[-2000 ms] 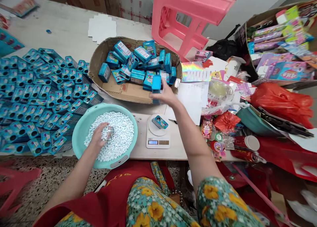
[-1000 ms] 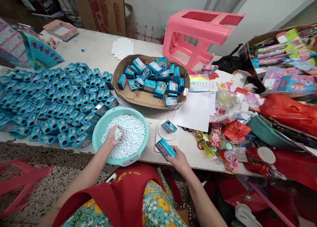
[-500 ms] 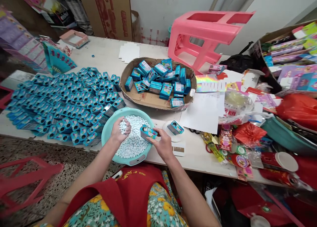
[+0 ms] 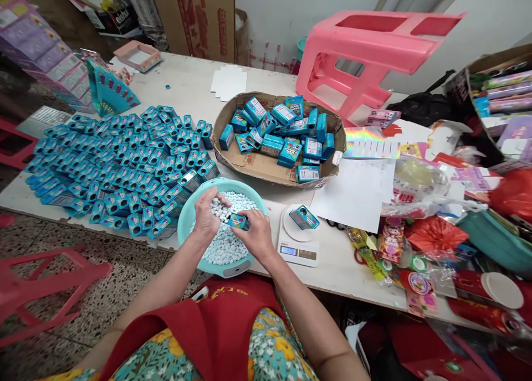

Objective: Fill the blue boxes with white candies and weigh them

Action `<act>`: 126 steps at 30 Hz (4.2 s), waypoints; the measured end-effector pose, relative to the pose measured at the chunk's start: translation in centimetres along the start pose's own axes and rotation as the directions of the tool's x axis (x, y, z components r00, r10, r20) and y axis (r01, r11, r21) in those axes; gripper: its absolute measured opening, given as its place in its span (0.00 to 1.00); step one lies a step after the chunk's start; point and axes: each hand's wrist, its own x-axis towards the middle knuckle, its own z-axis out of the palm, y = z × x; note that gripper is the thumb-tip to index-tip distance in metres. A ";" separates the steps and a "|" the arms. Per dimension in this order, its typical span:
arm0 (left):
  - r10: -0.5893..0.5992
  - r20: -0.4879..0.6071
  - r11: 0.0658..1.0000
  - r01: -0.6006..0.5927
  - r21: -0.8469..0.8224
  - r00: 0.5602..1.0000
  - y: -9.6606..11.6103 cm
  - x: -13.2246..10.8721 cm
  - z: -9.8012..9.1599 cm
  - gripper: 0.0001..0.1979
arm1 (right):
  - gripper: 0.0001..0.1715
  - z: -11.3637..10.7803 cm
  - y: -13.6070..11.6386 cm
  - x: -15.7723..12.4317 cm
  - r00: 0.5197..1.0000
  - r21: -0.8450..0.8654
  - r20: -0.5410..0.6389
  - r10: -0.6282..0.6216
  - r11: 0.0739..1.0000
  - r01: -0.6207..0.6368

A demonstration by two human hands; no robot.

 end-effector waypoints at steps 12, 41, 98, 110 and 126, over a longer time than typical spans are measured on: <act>0.017 0.030 0.997 -0.019 0.078 0.999 1.0 -0.5 1.4 0.15 | 0.17 -0.8 -0.3 0.3 0.998 0.063 -0.053 0.020 0.998 -0.016; 0.013 0.101 0.994 -0.023 0.104 0.995 0.3 -0.9 2.4 0.09 | 0.18 -1.5 0.3 -0.1 0.991 0.194 -0.105 0.087 0.979 -0.065; 0.154 -0.037 0.971 -0.144 0.191 0.987 0.0 -2.0 0.5 0.12 | 0.17 -0.1 -1.5 -1.2 0.995 0.029 -0.100 -0.009 1.000 0.012; 0.158 -0.099 0.964 -0.131 0.230 0.983 -0.8 -1.1 0.5 0.13 | 0.14 0.2 -1.4 -1.1 0.989 0.019 -0.144 0.010 1.000 -0.007; 0.142 -0.041 0.978 -0.134 0.161 0.989 -0.1 -1.1 2.5 0.12 | 0.15 -0.7 -1.3 -0.4 0.985 0.038 -0.169 0.039 0.999 -0.033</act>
